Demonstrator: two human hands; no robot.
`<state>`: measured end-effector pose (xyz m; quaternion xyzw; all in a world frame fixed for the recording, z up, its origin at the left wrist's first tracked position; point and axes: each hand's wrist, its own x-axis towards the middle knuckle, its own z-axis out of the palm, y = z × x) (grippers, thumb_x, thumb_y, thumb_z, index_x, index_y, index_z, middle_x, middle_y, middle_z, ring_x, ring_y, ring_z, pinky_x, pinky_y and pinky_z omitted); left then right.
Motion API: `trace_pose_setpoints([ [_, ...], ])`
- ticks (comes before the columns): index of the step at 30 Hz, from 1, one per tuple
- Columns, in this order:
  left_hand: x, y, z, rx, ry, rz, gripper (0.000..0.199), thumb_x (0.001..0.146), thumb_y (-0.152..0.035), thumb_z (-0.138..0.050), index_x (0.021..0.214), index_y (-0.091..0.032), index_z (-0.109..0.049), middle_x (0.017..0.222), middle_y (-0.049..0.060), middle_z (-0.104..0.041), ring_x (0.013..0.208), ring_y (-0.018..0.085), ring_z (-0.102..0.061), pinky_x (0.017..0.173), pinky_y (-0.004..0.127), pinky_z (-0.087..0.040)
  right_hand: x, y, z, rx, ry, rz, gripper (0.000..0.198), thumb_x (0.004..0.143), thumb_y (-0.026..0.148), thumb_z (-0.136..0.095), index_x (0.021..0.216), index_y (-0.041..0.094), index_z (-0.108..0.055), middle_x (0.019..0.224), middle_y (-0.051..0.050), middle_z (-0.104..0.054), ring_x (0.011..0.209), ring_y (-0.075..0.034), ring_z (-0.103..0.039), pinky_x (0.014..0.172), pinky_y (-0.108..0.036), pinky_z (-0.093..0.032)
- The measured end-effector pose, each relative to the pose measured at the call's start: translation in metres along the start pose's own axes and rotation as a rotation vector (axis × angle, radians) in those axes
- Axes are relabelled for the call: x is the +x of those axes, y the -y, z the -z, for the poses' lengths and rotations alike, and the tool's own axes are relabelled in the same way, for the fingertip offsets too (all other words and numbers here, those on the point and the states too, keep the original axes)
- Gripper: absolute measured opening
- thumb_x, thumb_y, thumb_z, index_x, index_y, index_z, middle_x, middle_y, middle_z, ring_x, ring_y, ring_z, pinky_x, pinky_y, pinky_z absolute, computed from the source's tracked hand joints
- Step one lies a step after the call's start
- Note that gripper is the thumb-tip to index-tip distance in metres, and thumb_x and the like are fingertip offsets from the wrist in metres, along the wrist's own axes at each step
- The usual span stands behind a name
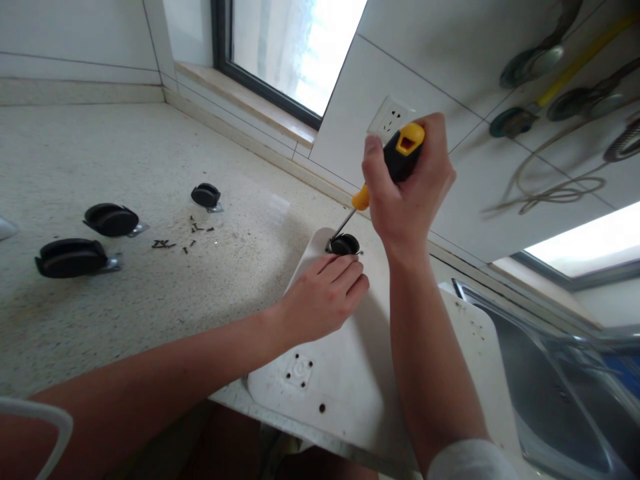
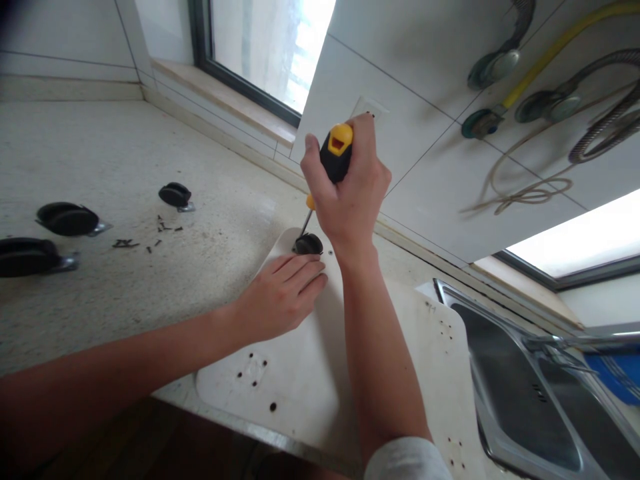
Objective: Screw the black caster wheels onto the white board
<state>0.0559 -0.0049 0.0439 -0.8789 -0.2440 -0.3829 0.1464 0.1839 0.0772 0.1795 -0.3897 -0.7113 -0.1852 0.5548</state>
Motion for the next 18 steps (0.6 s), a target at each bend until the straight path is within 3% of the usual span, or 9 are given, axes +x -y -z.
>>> trace_pose_setpoints([
  [18,0.0013,-0.0007,0.002,0.03,-0.003,-0.002,0.022,0.109,-0.016,-0.057,0.121,-0.013,-0.076,0.131,0.017,-0.078,0.13,0.031,-0.071,0.109,0.044,-0.056,0.0002,0.0068,0.0015,0.008,-0.001,-0.062,0.026,0.108,0.051,-0.067,0.102,0.029,-0.054,0.086,0.002,-0.054,0.084,-0.017,-0.063,0.077,-0.031,-0.051],
])
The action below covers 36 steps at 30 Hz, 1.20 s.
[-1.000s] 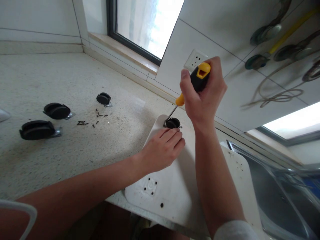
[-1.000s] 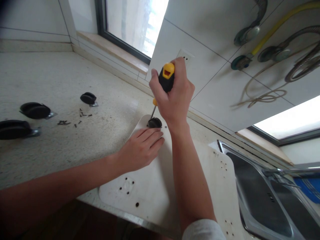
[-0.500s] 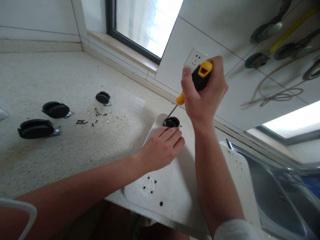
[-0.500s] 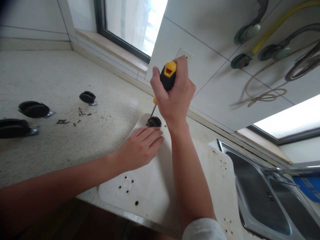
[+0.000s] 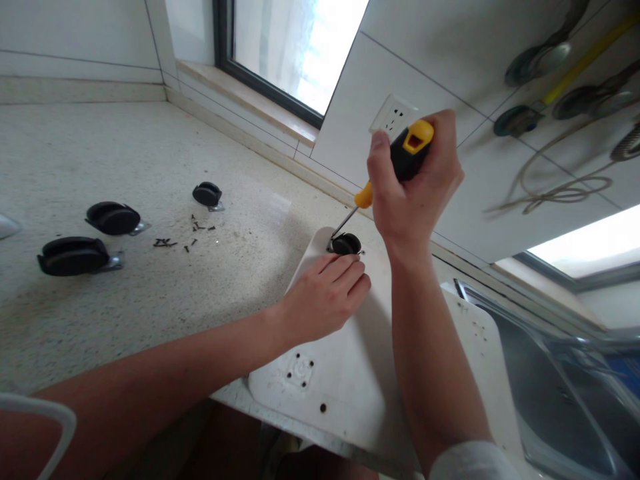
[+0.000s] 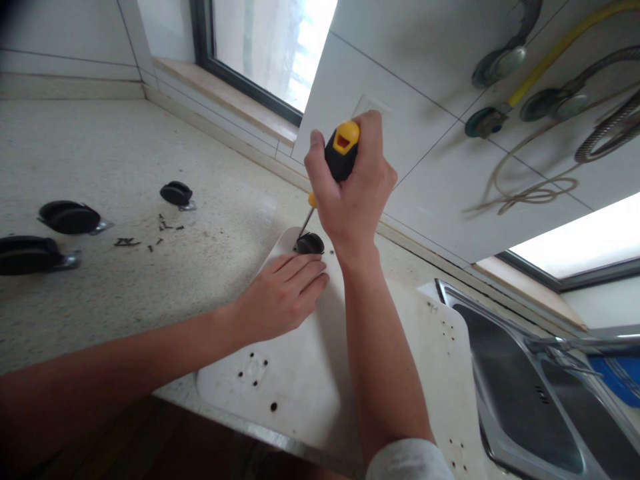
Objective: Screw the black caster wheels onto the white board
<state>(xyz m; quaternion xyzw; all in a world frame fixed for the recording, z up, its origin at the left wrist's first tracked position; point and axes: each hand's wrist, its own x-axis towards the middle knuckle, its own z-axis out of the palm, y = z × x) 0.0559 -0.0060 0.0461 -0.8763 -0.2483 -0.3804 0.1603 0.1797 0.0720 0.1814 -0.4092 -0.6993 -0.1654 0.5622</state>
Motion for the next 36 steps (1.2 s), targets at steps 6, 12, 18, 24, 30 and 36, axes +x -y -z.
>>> trace_pose_setpoints([
  [6,0.0,0.0,-0.002,0.007,-0.023,-0.001,0.022,0.109,-0.017,-0.058,0.122,-0.012,-0.076,0.13,0.017,-0.079,0.13,0.03,-0.071,0.108,0.044,-0.056,-0.002,-0.003,-0.003,-0.069,0.027,0.039,0.025,0.11,0.052,-0.063,0.108,0.029,-0.055,0.087,0.002,-0.053,0.081,-0.017,-0.062,0.077,-0.033,-0.049],
  [12,-0.001,0.001,-0.002,0.012,-0.02,-0.011,0.024,0.109,-0.018,-0.06,0.125,-0.01,-0.076,0.132,0.017,-0.079,0.131,0.03,-0.071,0.109,0.044,-0.056,0.0,0.008,0.004,-0.13,0.1,0.072,0.026,0.113,0.054,-0.06,0.11,0.029,-0.054,0.093,0.0,-0.059,0.083,-0.019,-0.063,0.079,-0.035,-0.05],
  [18,-0.001,0.001,-0.002,0.013,-0.046,-0.01,0.022,0.11,-0.018,-0.06,0.122,-0.011,-0.076,0.129,0.016,-0.079,0.131,0.029,-0.071,0.109,0.043,-0.055,0.008,0.027,0.02,-0.128,0.288,0.076,0.037,0.115,0.062,-0.055,0.1,0.028,-0.058,0.085,-0.002,-0.062,0.077,-0.021,-0.061,0.073,-0.037,-0.045],
  [24,-0.001,0.0,-0.002,0.011,-0.049,-0.009,0.021,0.11,-0.017,-0.059,0.122,-0.011,-0.076,0.128,0.016,-0.079,0.131,0.03,-0.071,0.11,0.043,-0.055,0.01,0.035,0.027,-0.218,0.258,0.1,0.036,0.117,0.056,-0.057,0.098,0.027,-0.066,0.086,-0.003,-0.069,0.073,-0.019,-0.056,0.073,-0.037,-0.045],
  [30,-0.001,-0.001,-0.004,-0.009,-0.036,0.013,0.019,0.109,-0.019,-0.061,0.12,-0.012,-0.075,0.128,0.015,-0.079,0.131,0.029,-0.071,0.111,0.044,-0.054,0.015,0.04,0.04,-0.178,0.331,0.116,0.03,0.115,0.035,-0.054,0.114,0.022,-0.082,0.102,-0.007,-0.077,0.082,-0.019,-0.066,0.076,-0.036,-0.049],
  [36,-0.001,0.0,-0.004,0.018,-0.061,-0.002,0.02,0.11,-0.02,-0.06,0.121,-0.011,-0.076,0.129,0.016,-0.079,0.13,0.029,-0.071,0.108,0.044,-0.055,0.014,0.032,0.036,-0.227,0.232,0.08,0.036,0.115,0.051,-0.061,0.109,0.025,-0.085,0.092,-0.008,-0.074,0.087,-0.025,-0.071,0.082,-0.043,-0.055],
])
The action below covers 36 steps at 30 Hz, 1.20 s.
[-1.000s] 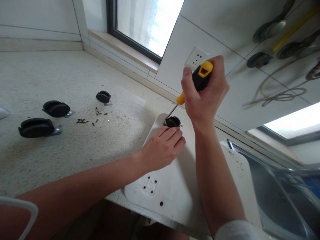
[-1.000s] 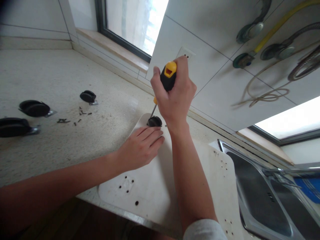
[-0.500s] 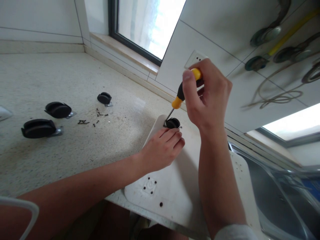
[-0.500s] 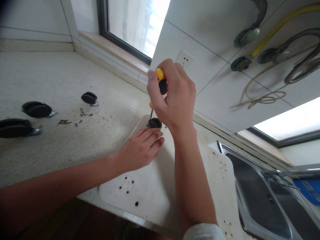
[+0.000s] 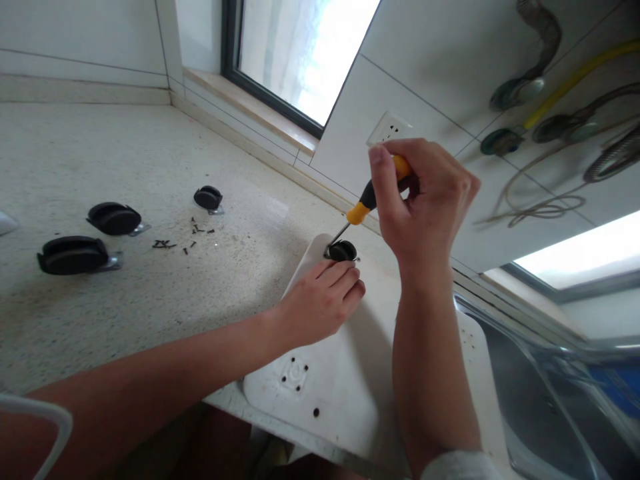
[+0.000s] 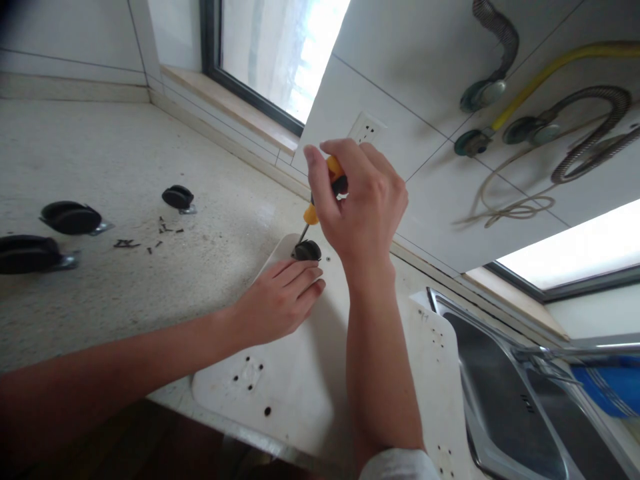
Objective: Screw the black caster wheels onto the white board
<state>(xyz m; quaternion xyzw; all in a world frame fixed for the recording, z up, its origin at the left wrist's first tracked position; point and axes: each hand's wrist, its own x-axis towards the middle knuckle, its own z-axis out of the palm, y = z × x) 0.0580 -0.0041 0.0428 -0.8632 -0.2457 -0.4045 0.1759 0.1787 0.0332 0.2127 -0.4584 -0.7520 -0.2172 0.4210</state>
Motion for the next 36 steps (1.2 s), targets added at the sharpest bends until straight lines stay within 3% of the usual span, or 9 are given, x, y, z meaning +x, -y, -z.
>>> trace_pose_setpoints([
  [5,-0.001,-0.001,-0.002,-0.022,0.006,0.015,0.02,0.11,-0.019,-0.06,0.12,-0.012,-0.076,0.129,0.015,-0.079,0.131,0.029,-0.07,0.111,0.044,-0.055,0.001,0.002,0.01,-0.009,0.005,0.076,0.037,0.115,0.034,-0.053,0.119,0.022,-0.087,0.113,-0.011,-0.079,0.102,-0.027,-0.074,0.087,-0.044,-0.055],
  [8,-0.002,-0.001,-0.002,-0.028,0.009,0.014,0.02,0.109,-0.019,-0.061,0.119,-0.012,-0.076,0.128,0.016,-0.079,0.13,0.029,-0.07,0.111,0.044,-0.055,0.0,0.004,0.013,0.046,0.048,0.08,0.033,0.117,0.036,-0.057,0.13,0.024,-0.084,0.106,-0.007,-0.08,0.09,-0.021,-0.072,0.086,-0.04,-0.056],
  [11,-0.002,0.0,-0.002,-0.02,0.012,0.004,0.019,0.109,-0.019,-0.062,0.12,-0.012,-0.076,0.129,0.016,-0.078,0.131,0.029,-0.069,0.111,0.044,-0.055,-0.002,0.001,0.006,-0.07,-0.077,0.084,0.033,0.115,0.047,-0.066,0.107,0.023,-0.087,0.087,-0.005,-0.071,0.082,-0.021,-0.064,0.08,-0.04,-0.052],
  [13,-0.002,0.0,-0.002,-0.02,0.01,0.003,0.02,0.109,-0.019,-0.062,0.121,-0.011,-0.076,0.129,0.016,-0.078,0.131,0.029,-0.069,0.111,0.044,-0.055,-0.003,-0.002,0.002,-0.123,-0.119,0.094,0.034,0.115,0.047,-0.065,0.103,0.023,-0.087,0.092,-0.007,-0.069,0.089,-0.023,-0.065,0.08,-0.04,-0.051],
  [18,-0.001,-0.001,-0.002,-0.035,0.003,0.015,0.019,0.109,-0.02,-0.063,0.12,-0.012,-0.076,0.129,0.015,-0.078,0.13,0.028,-0.069,0.111,0.044,-0.056,-0.004,-0.004,0.008,0.053,0.06,0.13,0.042,0.114,0.028,-0.049,0.145,0.025,-0.077,0.125,-0.01,-0.079,0.109,-0.025,-0.074,0.097,-0.045,-0.059],
  [23,-0.002,-0.001,-0.002,-0.024,0.004,0.013,0.019,0.109,-0.02,-0.063,0.12,-0.013,-0.077,0.13,0.015,-0.079,0.131,0.029,-0.069,0.112,0.044,-0.055,-0.006,0.001,0.006,-0.107,-0.025,0.105,0.034,0.114,0.053,-0.063,0.12,0.028,-0.085,0.099,-0.011,-0.074,0.097,-0.03,-0.067,0.087,-0.049,-0.058],
  [28,-0.001,-0.001,-0.002,-0.029,0.025,0.019,0.019,0.109,-0.02,-0.064,0.121,-0.013,-0.076,0.131,0.016,-0.078,0.131,0.029,-0.069,0.112,0.045,-0.055,-0.005,0.001,0.006,0.071,0.114,0.106,0.044,0.115,0.036,-0.05,0.152,0.028,-0.072,0.123,-0.011,-0.078,0.111,-0.029,-0.071,0.096,-0.049,-0.06],
  [33,-0.001,-0.001,-0.002,-0.031,0.017,0.016,0.018,0.109,-0.021,-0.064,0.12,-0.012,-0.076,0.13,0.016,-0.078,0.131,0.029,-0.069,0.112,0.044,-0.055,-0.004,0.002,0.011,-0.123,0.083,0.049,0.032,0.111,0.053,-0.068,0.124,0.029,-0.084,0.099,-0.011,-0.074,0.096,-0.031,-0.066,0.09,-0.051,-0.056],
  [36,-0.001,-0.001,-0.001,-0.033,0.016,0.018,0.018,0.107,-0.021,-0.065,0.119,-0.012,-0.075,0.13,0.015,-0.078,0.13,0.03,-0.07,0.112,0.045,-0.054,-0.004,0.001,0.012,-0.054,0.105,0.085,0.036,0.112,0.04,-0.06,0.139,0.026,-0.079,0.115,-0.012,-0.074,0.107,-0.03,-0.069,0.094,-0.05,-0.058],
])
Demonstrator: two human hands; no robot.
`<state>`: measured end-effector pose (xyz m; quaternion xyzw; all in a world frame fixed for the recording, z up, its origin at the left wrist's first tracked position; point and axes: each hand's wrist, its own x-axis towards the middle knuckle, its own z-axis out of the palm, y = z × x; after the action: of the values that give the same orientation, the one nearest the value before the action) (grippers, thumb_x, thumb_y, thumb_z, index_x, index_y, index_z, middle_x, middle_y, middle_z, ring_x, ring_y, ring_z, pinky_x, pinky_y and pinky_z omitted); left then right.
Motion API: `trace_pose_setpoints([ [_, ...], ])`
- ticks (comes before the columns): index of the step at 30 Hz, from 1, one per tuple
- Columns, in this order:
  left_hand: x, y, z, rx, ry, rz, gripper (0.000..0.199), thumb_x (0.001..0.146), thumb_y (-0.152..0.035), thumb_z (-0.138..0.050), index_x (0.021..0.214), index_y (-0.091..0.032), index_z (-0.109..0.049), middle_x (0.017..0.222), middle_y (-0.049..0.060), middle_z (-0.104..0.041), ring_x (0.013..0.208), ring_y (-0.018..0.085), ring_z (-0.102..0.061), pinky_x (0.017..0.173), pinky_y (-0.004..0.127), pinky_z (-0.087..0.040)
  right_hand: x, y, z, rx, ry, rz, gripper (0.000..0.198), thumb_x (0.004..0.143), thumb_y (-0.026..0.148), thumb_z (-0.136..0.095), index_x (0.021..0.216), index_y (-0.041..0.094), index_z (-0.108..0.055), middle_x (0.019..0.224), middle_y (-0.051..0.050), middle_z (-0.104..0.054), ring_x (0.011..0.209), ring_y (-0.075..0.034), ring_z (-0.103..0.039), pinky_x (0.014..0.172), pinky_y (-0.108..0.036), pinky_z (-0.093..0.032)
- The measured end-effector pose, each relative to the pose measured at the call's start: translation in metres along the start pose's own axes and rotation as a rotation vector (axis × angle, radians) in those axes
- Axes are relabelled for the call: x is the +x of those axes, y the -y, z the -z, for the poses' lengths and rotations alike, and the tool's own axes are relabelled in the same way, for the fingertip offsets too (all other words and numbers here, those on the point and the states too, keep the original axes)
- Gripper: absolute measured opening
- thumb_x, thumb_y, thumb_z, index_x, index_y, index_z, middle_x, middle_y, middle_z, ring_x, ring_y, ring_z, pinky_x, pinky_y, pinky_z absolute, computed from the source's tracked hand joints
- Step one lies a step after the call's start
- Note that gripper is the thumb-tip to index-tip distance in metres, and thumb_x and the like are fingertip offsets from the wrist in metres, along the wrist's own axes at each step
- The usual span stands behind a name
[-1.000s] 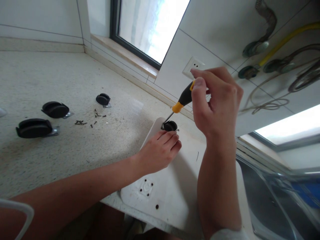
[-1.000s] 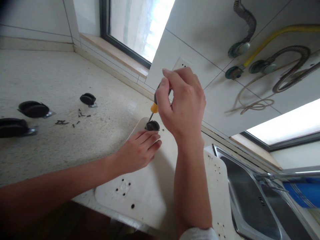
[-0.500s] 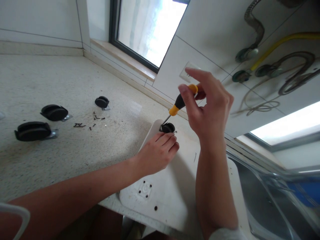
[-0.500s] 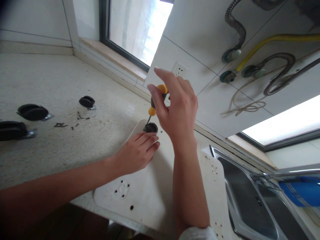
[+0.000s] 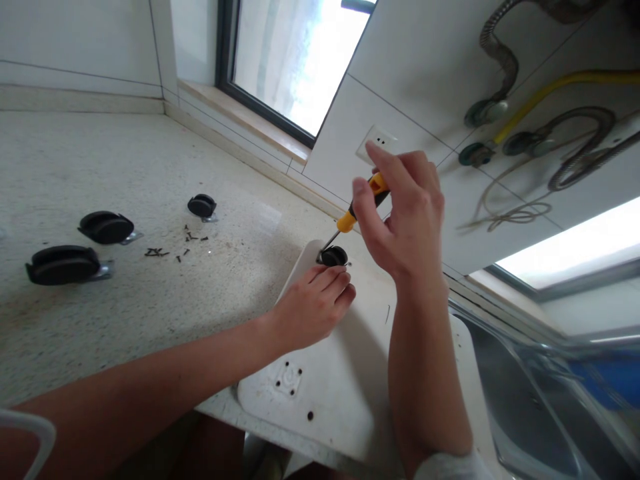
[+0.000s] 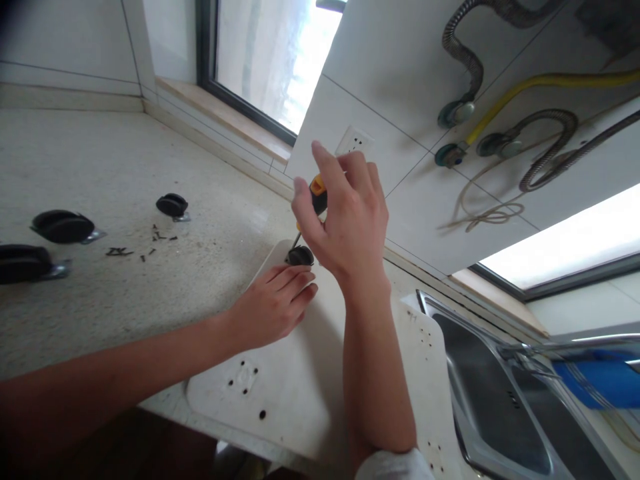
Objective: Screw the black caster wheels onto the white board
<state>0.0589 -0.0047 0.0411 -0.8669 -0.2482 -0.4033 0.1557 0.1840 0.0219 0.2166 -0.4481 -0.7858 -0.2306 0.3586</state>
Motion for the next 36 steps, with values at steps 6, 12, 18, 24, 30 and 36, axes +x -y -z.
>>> trace_pose_setpoints([
  [6,0.001,0.001,0.0,0.001,-0.007,-0.003,0.017,0.108,-0.02,-0.065,0.118,-0.012,-0.076,0.129,0.015,-0.079,0.128,0.029,-0.07,0.112,0.044,-0.054,0.001,0.0,0.001,0.023,0.074,-0.043,0.032,0.114,0.043,-0.061,0.138,0.03,-0.079,0.102,-0.009,-0.078,0.098,-0.03,-0.071,0.092,-0.051,-0.056],
  [12,0.0,0.001,0.0,0.004,-0.009,-0.005,0.017,0.108,-0.02,-0.065,0.118,-0.013,-0.077,0.13,0.015,-0.079,0.129,0.029,-0.07,0.111,0.045,-0.055,-0.001,-0.003,-0.001,0.173,0.099,-0.024,0.044,0.114,0.034,-0.048,0.155,0.032,-0.062,0.134,-0.011,-0.075,0.115,-0.027,-0.072,0.1,-0.047,-0.058],
  [18,0.0,0.001,0.0,0.01,-0.03,-0.013,0.018,0.108,-0.019,-0.064,0.118,-0.012,-0.077,0.128,0.015,-0.08,0.128,0.029,-0.071,0.11,0.044,-0.056,0.0,-0.003,0.003,-0.04,0.104,-0.125,0.029,0.114,0.044,-0.057,0.133,0.028,-0.072,0.09,-0.004,-0.074,0.075,-0.022,-0.065,0.077,-0.041,-0.049],
  [24,0.0,0.001,0.0,0.0,-0.011,-0.004,0.017,0.106,-0.019,-0.067,0.119,-0.012,-0.076,0.129,0.015,-0.079,0.129,0.029,-0.071,0.111,0.044,-0.056,-0.001,-0.005,0.013,0.213,0.227,-0.112,0.035,0.116,0.038,-0.05,0.149,0.031,-0.055,0.113,-0.005,-0.081,0.091,-0.023,-0.075,0.084,-0.04,-0.056],
  [30,0.0,0.0,0.0,0.011,-0.02,-0.011,0.017,0.108,-0.02,-0.065,0.118,-0.012,-0.077,0.127,0.015,-0.08,0.127,0.028,-0.071,0.109,0.044,-0.056,0.001,-0.008,0.018,0.019,0.201,-0.184,0.026,0.112,0.055,-0.065,0.111,0.03,-0.072,0.073,0.002,-0.071,0.066,-0.02,-0.064,0.073,-0.037,-0.048],
  [36,-0.001,0.0,-0.002,0.005,-0.01,-0.006,0.017,0.106,-0.019,-0.066,0.118,-0.012,-0.076,0.127,0.016,-0.079,0.127,0.029,-0.071,0.11,0.044,-0.056,0.001,-0.001,0.025,0.053,0.272,-0.092,0.029,0.114,0.042,-0.056,0.135,0.029,-0.071,0.089,-0.001,-0.077,0.074,-0.021,-0.065,0.075,-0.038,-0.048],
])
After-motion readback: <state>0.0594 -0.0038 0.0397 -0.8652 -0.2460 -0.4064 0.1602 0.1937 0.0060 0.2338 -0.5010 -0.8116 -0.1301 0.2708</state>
